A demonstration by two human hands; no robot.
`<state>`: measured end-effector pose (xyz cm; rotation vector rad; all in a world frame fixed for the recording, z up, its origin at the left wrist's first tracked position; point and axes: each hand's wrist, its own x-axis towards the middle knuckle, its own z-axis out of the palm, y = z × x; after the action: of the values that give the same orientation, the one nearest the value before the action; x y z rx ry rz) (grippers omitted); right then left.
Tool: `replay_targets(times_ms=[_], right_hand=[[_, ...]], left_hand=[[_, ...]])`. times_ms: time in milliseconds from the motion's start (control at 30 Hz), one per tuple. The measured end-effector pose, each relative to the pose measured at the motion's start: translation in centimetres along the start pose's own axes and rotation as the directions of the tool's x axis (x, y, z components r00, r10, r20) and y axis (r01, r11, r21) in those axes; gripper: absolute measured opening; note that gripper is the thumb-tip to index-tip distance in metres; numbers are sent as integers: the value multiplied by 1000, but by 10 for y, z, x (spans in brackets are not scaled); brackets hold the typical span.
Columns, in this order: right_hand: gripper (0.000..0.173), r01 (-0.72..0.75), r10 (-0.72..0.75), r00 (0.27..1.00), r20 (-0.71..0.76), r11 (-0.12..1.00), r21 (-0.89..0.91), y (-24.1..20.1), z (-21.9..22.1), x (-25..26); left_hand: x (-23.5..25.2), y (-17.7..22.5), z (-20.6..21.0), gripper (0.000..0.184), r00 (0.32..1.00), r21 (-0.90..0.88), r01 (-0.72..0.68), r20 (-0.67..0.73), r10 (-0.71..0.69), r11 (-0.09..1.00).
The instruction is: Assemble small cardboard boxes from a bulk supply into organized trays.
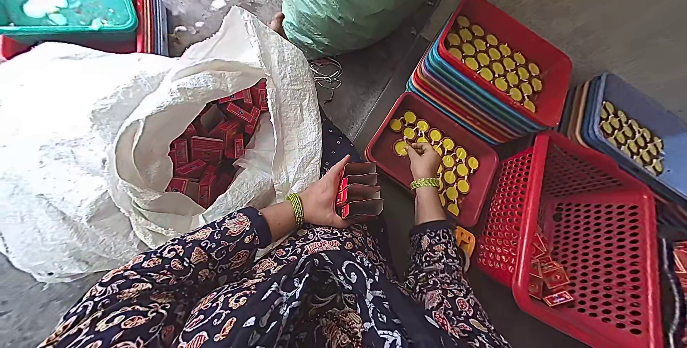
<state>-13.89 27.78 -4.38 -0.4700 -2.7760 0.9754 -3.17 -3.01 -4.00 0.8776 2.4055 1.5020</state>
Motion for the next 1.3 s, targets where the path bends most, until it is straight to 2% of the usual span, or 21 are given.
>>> replay_targets(times_ms=[67, 133, 167, 200, 267, 333, 400, 467, 567, 633, 667, 733, 800, 900, 1067, 1100, 1167, 1233, 1300], right_hand=[[23, 254, -224, 965, -138, 930, 265, -10, -18, -35], [17, 492, -425, 870, -250, 714, 498, -33, -43, -81], [19, 562, -506, 819, -269, 616, 552, -44, -57, -105], [20, 610, -578, 771, -267, 550, 570, -55, -69, -126], [15, 689, -689, 682, -244, 494, 530, -63, -82, -156], [10, 771, -771, 604, -204, 498, 398, -66, -81, -173], [8, 802, -799, 587, -130, 553, 226, -65, -71, -179], [15, 763, -775, 632, -22, 617, 191, -60, -65, -182], [32, 586, -661, 749, 37, 689, 426, -49, -59, -186], [62, 389, -535, 830, 156, 758, 524, -40, -55, -188], [78, 293, -462, 853, 242, 808, 511, -38, -53, -189], [105, 178, -377, 842, 386, 869, 462, -33, -47, -190], [120, 130, -369, 823, 432, 863, 489, -27, -44, -193], [122, 42, -310, 860, 405, 835, 549, -17, -53, -200], [117, 35, -203, 955, 215, 800, 599, 35, -79, -214], [116, 31, -167, 969, 182, 815, 579, 50, -77, -218], [124, 2, -92, 984, 154, 866, 500, 80, -69, -222], [131, -71, 4, 985, 171, 920, 385, 105, -53, -223], [127, -133, 82, 980, 183, 948, 290, 123, -34, -221]], left_hand=[[0, 1, 1, 148, 1000, -5, -5, -10, 5, 1000], [0, 3, 0, 148, 1000, -6, -3, -20, 2, 1000], [-1, 4, 0, 149, 1000, -3, -4, -25, 4, 1000], [-1, 5, 1, 149, 1000, -6, -7, -29, 7, 1000], [-1, 4, 2, 148, 999, -7, -38, -31, 38, 999], [-1, 3, 4, 146, 996, 2, -73, -47, 73, 997], [-2, 3, 4, 147, 995, 19, -79, -58, 80, 997], [-3, 4, 4, 148, 997, 26, -59, -56, 61, 998], [-3, 6, 5, 151, 998, -8, -21, -54, 21, 1000], [-2, 4, 6, 152, 998, -35, -30, -49, 28, 999], [-1, 3, 7, 152, 998, -43, -46, -47, 44, 998], [2, 6, 9, 151, 998, -72, -53, -39, 50, 996], [10, 19, 13, 149, 998, -75, -61, 16, 62, 995], [28, 47, 29, 148, 979, -2, -112, 169, 110, 994], [70, 62, 86, 135, 921, 32, -157, 367, 134, 987], [76, 62, 100, 133, 902, 66, -127, 423, 88, 990], [90, 62, 125, 137, 831, 203, -21, 547, -96, 979], [101, 67, 142, 143, 721, 377, 34, 632, -284, 925], [111, 71, 155, 138, 626, 514, 53, 650, -430, 856]])
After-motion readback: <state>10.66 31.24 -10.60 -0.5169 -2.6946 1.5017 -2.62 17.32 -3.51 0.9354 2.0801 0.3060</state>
